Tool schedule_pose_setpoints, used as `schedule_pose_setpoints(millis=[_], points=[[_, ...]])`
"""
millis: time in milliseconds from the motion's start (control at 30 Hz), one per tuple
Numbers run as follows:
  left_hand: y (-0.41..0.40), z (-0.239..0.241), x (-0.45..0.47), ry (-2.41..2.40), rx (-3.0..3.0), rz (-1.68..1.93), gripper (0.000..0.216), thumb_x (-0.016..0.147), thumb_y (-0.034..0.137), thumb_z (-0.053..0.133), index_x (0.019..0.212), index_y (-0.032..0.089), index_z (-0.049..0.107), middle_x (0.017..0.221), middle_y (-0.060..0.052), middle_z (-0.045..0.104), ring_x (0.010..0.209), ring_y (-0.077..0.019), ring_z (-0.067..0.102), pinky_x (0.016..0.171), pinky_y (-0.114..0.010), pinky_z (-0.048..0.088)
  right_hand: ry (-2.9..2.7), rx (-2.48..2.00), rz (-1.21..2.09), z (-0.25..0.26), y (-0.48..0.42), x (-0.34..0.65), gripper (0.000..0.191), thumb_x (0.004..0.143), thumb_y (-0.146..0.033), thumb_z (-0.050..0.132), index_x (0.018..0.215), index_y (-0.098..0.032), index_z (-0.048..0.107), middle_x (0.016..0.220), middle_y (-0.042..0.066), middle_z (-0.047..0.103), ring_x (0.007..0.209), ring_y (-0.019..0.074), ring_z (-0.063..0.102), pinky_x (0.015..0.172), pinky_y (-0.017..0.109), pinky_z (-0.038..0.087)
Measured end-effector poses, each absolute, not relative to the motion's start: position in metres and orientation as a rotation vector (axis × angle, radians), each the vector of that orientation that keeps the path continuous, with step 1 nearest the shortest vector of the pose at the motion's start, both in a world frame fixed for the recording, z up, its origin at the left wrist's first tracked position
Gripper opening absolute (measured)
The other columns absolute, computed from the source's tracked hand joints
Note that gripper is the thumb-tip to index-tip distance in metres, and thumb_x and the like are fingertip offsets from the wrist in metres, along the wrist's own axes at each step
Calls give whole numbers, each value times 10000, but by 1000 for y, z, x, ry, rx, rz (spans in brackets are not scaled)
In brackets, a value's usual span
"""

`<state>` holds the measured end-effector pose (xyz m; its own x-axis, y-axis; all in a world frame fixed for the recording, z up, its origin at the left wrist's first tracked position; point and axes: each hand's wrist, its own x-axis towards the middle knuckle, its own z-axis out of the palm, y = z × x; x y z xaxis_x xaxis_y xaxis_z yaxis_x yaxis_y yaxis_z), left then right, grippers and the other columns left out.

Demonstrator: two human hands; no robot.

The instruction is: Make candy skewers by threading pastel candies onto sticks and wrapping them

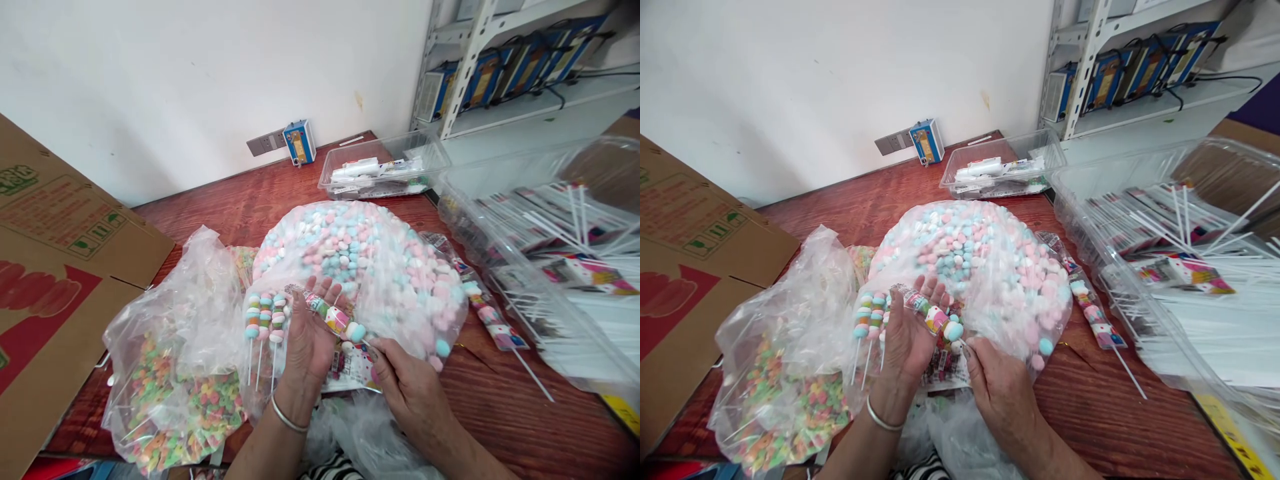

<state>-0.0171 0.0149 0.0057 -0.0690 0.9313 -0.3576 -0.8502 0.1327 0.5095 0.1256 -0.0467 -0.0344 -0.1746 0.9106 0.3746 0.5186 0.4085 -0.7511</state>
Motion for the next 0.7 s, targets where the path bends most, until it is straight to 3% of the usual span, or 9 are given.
schedule_pose_setpoints(millis=[133,267,533,633,700], points=[[28,11,-26,758,112,1473,155,891,209,631,1040,166,631,674,44,539,588,-78,557,671,-229,520,-1937,-1172,153,-38,-48,127,181,996,-170,445,1124,-141,570,865,90,730,717,195,676,656,292,481],[27,8,-15,806,70,1504,138,878,272,657,970,178,616,640,58,495,546,-75,514,628,-220,499,-2064,-1169,-186,-42,-48,126,184,971,-99,457,1089,-99,598,694,72,693,544,183,584,569,310,406],[17,-1,9,919,151,1434,281,793,344,745,926,206,540,628,73,460,539,-73,523,479,-158,387,-2109,-1060,-133,-42,-54,116,175,962,-57,469,1087,-74,591,642,27,647,554,151,574,651,314,427],[15,-8,15,969,217,1489,311,766,344,768,902,209,523,638,72,476,517,-64,501,474,-159,378,-2058,-1099,-122,-44,-50,114,169,977,-90,447,1001,-100,613,587,11,607,513,150,544,597,306,403],[13,-11,16,951,236,1516,285,779,325,758,915,201,541,650,72,485,511,-56,478,524,-176,422,-1962,-1185,95,-43,-45,115,200,995,-143,418,929,-137,607,603,17,608,525,154,553,545,286,383]])
